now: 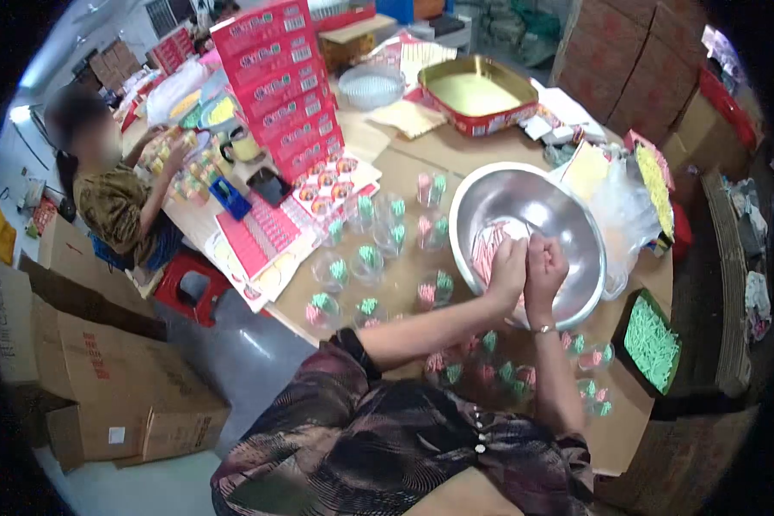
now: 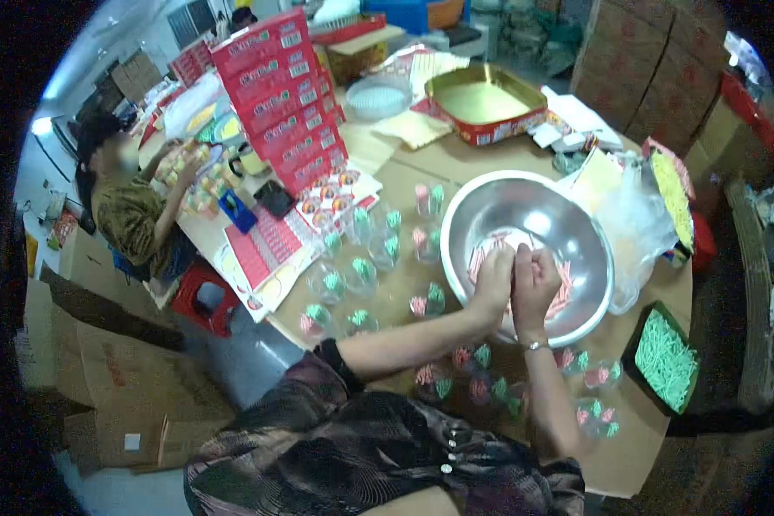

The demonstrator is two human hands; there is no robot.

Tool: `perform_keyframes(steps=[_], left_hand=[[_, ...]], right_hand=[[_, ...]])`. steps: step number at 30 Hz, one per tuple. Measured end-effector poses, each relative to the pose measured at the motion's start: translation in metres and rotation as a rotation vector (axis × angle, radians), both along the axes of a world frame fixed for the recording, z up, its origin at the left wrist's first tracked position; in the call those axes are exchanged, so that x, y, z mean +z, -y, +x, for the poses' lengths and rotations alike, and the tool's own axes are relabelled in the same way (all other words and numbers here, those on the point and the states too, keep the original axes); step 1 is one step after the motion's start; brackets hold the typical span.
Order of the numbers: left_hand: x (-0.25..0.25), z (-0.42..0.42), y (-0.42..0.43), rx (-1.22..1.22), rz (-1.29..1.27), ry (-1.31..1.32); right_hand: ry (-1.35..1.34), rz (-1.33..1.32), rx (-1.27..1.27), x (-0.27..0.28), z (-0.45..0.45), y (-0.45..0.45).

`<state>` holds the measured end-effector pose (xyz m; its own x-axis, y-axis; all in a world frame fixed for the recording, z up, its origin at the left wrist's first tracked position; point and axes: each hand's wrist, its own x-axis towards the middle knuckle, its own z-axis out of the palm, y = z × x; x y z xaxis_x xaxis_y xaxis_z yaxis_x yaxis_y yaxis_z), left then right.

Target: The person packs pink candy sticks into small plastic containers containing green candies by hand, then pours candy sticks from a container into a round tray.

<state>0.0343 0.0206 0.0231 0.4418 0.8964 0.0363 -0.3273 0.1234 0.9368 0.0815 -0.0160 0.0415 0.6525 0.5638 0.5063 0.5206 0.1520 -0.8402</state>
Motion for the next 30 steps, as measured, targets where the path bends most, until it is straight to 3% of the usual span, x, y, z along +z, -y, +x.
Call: perform_keyframes(steps=[2, 4, 5, 9, 11, 15, 19, 25, 29, 30], left_hand=[[0.003, -0.004, 0.004, -0.003, -0.06, -0.012], [0.008, -0.001, -0.001, 0.012, 0.109, -0.116], [0.012, 0.006, -0.005, 0.051, 0.162, -0.043], [0.008, 0.028, -0.029, -0.006, 0.255, -0.2], [-0.007, 0.036, -0.038, -0.02, 0.241, -0.207], [-0.033, 0.052, -0.04, -0.048, 0.155, -0.252], [-0.032, 0.048, -0.018, -0.098, 0.141, -0.185], [-0.014, 0.025, -0.011, -0.037, 0.137, -0.138], [0.008, -0.029, -0.02, -0.347, 0.13, -0.282], [0.026, -0.061, -0.023, -0.365, 0.308, -0.383]], right_hand=[[-0.017, 0.002, -0.031, -0.005, 0.005, -0.003], [-0.063, 0.042, -0.023, -0.004, 0.011, -0.005], [-0.05, 0.059, -0.014, -0.002, 0.012, -0.008], [0.149, -0.126, -0.106, 0.005, 0.029, -0.002], [0.489, -0.201, -0.261, -0.011, 0.046, 0.0], [0.571, -0.013, -0.291, -0.019, 0.052, 0.003], [0.068, -0.091, -0.103, -0.011, 0.037, 0.014], [0.023, -0.039, -0.103, -0.02, 0.026, 0.009], [-0.046, -0.054, 0.07, -0.016, 0.022, 0.015], [-0.217, -0.103, 0.181, -0.013, 0.02, 0.018]])
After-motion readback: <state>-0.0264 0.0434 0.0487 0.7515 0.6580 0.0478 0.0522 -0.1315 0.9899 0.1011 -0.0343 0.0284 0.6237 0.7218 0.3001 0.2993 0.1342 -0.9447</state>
